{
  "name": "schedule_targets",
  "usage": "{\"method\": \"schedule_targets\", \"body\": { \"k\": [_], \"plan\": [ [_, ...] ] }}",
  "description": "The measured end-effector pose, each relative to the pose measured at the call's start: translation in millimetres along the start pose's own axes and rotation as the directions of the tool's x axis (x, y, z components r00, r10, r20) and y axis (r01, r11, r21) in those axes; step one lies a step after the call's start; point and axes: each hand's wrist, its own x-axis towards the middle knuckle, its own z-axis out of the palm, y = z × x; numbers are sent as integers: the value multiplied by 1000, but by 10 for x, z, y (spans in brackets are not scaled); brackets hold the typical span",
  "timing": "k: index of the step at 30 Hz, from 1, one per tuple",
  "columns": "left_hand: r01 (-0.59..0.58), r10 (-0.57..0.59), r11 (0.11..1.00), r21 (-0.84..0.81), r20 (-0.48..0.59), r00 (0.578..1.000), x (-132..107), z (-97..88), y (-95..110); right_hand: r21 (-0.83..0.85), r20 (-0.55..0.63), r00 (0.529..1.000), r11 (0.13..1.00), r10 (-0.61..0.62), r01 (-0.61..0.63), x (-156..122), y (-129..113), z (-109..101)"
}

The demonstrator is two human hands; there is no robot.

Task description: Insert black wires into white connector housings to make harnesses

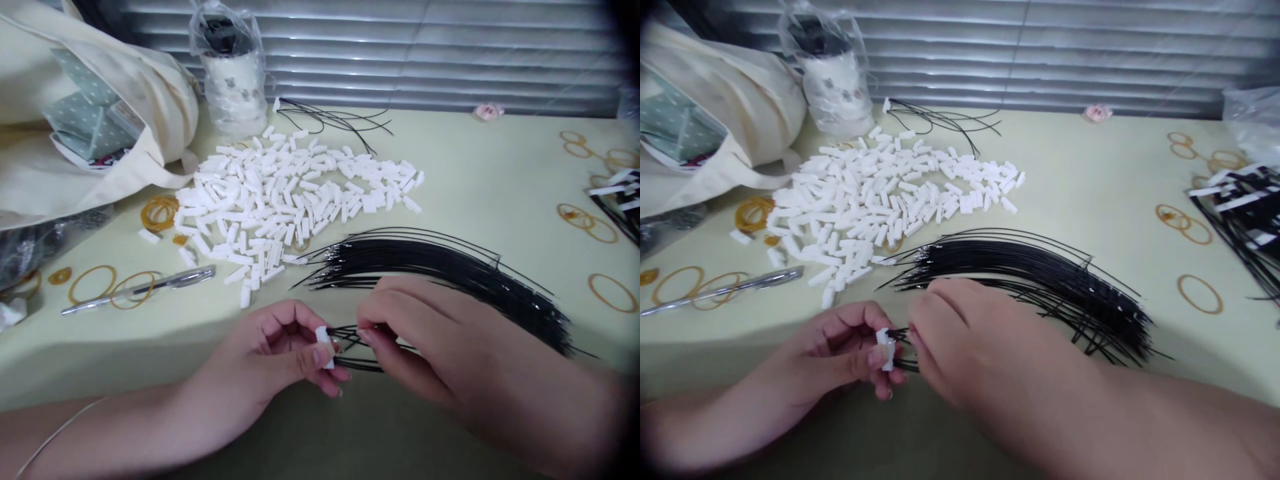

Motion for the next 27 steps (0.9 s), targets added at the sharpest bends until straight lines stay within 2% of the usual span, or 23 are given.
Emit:
{"method": "schedule_targets", "body": {
  "k": [4,16,23,27],
  "plan": [
    [1,-1,1000,22,2,1000,-6,-9,1,-100,4,1000,995,-29,29,-9,-16,75],
    [1,-1,1000,21,2,1000,-7,-1,-6,-47,23,999,998,40,-39,35,-20,83],
    [20,-20,999,35,-14,1000,-11,3,0,21,-50,999,1000,1,0,44,-36,146],
    [31,-30,999,33,-41,999,-26,27,26,-20,-44,997,998,-56,55,36,-102,210]
  ]
}}
